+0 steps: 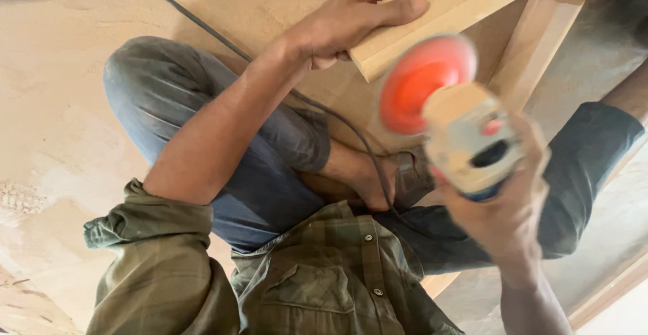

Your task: The person sands the curved edges of a long wooden molding strip using an angle grinder with a sanding disc, holding the wood steady by hand and moving the tool back and forth along the length of the material.

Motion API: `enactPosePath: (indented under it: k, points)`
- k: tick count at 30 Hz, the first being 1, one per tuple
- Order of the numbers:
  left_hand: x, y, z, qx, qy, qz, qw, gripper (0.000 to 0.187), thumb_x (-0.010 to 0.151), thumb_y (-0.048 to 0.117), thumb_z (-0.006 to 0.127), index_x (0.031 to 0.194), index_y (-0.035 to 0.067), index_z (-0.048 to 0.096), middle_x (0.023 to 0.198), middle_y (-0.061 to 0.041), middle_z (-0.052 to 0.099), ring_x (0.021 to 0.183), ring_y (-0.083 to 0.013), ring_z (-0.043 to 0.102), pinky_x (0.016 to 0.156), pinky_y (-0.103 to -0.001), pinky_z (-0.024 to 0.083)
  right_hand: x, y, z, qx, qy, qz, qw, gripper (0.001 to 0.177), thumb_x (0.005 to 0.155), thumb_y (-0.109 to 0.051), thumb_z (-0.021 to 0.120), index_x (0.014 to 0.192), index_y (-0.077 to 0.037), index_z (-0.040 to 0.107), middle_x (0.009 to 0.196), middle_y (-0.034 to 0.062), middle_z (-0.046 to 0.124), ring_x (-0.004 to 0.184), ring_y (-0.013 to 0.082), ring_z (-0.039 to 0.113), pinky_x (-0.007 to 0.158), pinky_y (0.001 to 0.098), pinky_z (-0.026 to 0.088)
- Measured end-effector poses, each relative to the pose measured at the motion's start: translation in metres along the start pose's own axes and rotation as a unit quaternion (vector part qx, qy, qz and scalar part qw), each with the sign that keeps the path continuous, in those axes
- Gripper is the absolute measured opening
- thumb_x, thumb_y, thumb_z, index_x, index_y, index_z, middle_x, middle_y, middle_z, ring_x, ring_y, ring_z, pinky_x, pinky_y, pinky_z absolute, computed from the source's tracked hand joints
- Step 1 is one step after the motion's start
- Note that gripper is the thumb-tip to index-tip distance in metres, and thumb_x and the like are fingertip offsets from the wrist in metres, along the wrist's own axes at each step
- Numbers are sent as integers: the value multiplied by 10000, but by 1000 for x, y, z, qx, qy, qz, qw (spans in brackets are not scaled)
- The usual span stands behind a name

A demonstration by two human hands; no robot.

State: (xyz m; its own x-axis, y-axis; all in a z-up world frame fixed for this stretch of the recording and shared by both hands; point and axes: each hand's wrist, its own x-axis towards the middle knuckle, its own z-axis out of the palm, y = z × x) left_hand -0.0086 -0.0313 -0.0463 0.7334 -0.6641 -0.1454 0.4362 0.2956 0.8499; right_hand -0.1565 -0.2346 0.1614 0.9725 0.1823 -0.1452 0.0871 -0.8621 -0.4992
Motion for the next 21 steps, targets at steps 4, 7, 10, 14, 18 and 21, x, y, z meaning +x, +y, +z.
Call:
enactPosePath:
  k: [4, 7, 10, 14, 18, 21]
  points:
    - [1, -3, 0, 18, 15, -23, 999, 596, 1020, 472, 648, 1403, 15, 659, 936, -57, 742, 708, -64, 684, 570, -233, 566, -1, -7, 12, -8, -48, -3, 999, 968, 768, -127, 895, 1503, -2, 276, 1240, 276, 648, 1049, 390, 744, 829, 438, 655]
    - [0, -3, -1, -9, 6, -5, 1000, 591, 1049, 451, 673, 1423, -7, 655, 1007, -67, 747, 786, -71, 702, 638, -248, 592, -1, 1, 12, -14, -62, 2, 998, 955, 784, -134, 881, 1502, 11, 269, 1237, 303, 661, 1009, 386, 745, 817, 438, 654]
    - [0, -1, 0, 4, 10, -14, 1000, 590, 1029, 458, 656, 1413, 9, 655, 972, -65, 759, 750, -71, 709, 618, -243, 592, 1, 26, 2, -17, -43, 4, 999, 926, 863, -114, 877, 1551, -22, 263, 1282, 278, 682, 1047, 362, 759, 829, 405, 629]
    - [-2, 4, 2, -28, 6, -4, 1000, 592, 1058, 436, 676, 1454, -2, 629, 1061, -69, 778, 856, -81, 732, 701, -254, 606, 23, 86, -23, -49, 21, 1, 999, 928, 930, 2, 885, 1587, -40, 231, 1382, 258, 574, 1196, 324, 674, 996, 378, 591]
    - [0, 12, 4, -30, 39, -71, 996, 593, 972, 441, 671, 1387, 18, 648, 952, -52, 761, 738, -72, 717, 576, -253, 590, 27, 108, -36, 46, 50, 23, 997, 853, 994, 42, 859, 1589, -73, 259, 1396, 162, 527, 1246, 219, 610, 1108, 343, 547]
    - [-1, 14, 4, -44, 30, -66, 996, 585, 987, 432, 674, 1385, 4, 657, 957, -59, 760, 744, -78, 718, 592, -259, 593, 21, 87, -28, 12, 43, 22, 999, 869, 956, -19, 872, 1565, -72, 256, 1379, 171, 568, 1226, 238, 645, 1071, 372, 581]
